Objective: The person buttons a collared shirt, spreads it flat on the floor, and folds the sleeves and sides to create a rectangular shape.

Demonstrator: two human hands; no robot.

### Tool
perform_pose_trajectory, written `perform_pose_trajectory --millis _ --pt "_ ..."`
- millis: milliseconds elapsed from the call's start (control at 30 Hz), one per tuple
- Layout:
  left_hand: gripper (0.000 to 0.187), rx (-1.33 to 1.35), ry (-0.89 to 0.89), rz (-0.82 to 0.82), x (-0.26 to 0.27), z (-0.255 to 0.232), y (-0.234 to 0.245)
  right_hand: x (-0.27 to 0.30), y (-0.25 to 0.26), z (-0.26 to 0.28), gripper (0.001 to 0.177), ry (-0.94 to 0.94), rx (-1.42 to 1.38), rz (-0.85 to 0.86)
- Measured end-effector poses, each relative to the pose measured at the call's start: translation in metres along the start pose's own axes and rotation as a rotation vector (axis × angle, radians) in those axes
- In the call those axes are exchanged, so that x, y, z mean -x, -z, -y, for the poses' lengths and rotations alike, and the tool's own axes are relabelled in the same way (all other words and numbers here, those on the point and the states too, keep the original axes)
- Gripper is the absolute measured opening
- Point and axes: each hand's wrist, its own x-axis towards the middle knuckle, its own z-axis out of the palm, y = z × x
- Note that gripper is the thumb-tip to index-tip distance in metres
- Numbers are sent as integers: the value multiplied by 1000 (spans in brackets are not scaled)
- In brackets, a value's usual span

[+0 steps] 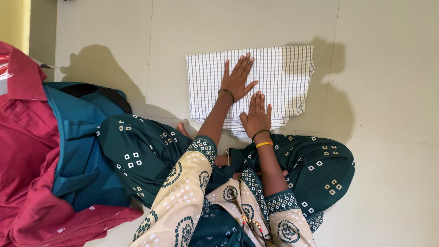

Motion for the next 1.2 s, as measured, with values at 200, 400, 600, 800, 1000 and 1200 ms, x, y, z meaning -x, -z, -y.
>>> perform_pose_trajectory --millis 200,400,600,800,1000,1200 --pt "89 30 204 67 -18 -7 17 1 3 2 86 -10 18 5" --pt "88 193 388 -75 -38 -15 35 -11 -19 -20 82 16 -89 43" --pt "76 165 178 -249 29 -31 -15 -29 5 -67 61 210 -628 -158" --pt "60 15 182 -210 63 -36 -54 -57 40 -26 71 99 -236 -265" --pt "71 118 341 11 73 -3 -13 -59 45 -69 91 -194 35 -347" --pt "73 -23 554 -141 107 43 -9 -47 46 -90 100 -491 7 -406"
